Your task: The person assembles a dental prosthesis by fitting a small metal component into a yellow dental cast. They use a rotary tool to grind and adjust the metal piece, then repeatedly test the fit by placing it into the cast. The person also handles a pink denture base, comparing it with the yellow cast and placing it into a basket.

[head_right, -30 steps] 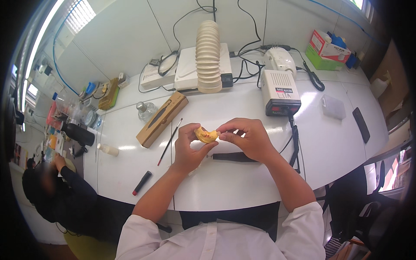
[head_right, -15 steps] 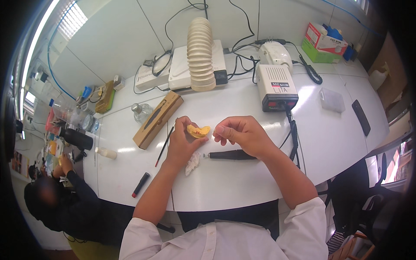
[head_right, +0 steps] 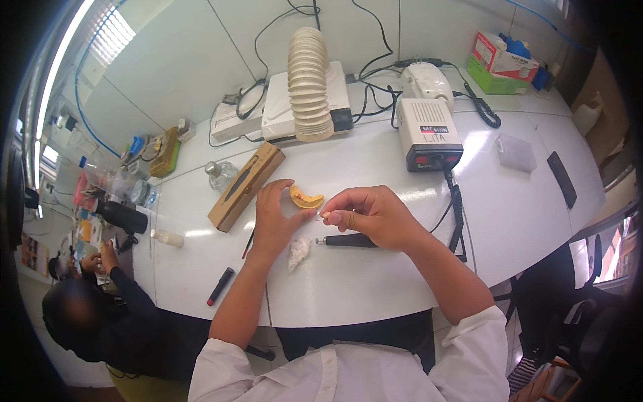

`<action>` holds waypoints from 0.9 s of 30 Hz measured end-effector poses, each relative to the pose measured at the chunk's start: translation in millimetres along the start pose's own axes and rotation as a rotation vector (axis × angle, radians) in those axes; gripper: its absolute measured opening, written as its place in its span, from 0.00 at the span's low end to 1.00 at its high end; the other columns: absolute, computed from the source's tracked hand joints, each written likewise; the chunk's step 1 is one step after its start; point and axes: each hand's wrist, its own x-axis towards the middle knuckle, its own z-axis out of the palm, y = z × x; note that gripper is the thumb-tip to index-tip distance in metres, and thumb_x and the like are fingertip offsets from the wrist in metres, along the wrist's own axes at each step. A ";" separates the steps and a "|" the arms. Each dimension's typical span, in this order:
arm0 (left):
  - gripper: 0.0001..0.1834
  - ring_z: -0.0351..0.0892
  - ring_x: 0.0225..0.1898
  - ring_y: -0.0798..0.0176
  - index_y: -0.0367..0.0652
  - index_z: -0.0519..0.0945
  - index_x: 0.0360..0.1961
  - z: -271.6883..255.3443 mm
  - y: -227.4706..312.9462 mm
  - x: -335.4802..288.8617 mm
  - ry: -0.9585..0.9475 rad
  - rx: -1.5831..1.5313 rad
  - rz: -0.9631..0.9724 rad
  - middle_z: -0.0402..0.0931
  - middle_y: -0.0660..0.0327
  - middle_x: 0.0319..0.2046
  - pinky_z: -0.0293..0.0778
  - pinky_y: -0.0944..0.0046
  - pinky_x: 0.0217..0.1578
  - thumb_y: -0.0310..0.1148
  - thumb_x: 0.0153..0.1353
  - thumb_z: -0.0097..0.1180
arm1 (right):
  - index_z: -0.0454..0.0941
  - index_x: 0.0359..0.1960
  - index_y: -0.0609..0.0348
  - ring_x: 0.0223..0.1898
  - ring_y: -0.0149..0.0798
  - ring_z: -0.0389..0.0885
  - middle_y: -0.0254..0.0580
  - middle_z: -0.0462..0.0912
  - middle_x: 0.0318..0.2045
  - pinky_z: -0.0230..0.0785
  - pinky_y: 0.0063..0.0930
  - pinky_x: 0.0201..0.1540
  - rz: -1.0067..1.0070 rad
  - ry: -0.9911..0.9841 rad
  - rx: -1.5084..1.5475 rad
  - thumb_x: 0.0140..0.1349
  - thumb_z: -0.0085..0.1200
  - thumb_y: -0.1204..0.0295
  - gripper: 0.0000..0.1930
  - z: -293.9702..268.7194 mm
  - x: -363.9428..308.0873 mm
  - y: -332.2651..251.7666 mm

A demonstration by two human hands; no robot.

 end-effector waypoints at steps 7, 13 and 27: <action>0.12 0.79 0.44 0.67 0.39 0.78 0.47 -15.3 18.0 -10.7 -0.039 -0.807 -0.054 0.82 0.60 0.40 0.72 0.64 0.49 0.28 0.63 0.62 | 0.86 0.42 0.55 0.32 0.32 0.81 0.38 0.84 0.33 0.73 0.23 0.35 -0.392 0.146 -0.554 0.59 0.65 0.75 0.09 7.4 0.9 -2.9; 0.11 0.80 0.46 0.67 0.40 0.77 0.44 -14.9 27.2 -19.1 -0.260 -1.405 -0.242 0.81 0.59 0.42 0.75 0.65 0.49 0.28 0.63 0.64 | 0.87 0.40 0.54 0.32 0.36 0.81 0.38 0.82 0.36 0.71 0.24 0.32 -0.611 0.235 -0.755 0.53 0.68 0.79 0.12 27.4 4.6 8.8; 0.10 0.80 0.36 0.68 0.41 0.77 0.42 -14.3 21.8 -14.8 -0.330 -1.553 -0.408 0.77 0.63 0.36 0.78 0.63 0.42 0.26 0.62 0.64 | 0.82 0.35 0.60 0.31 0.39 0.79 0.40 0.81 0.32 0.72 0.33 0.34 -0.105 0.070 -1.048 0.39 0.75 0.73 0.19 15.6 -10.1 -13.8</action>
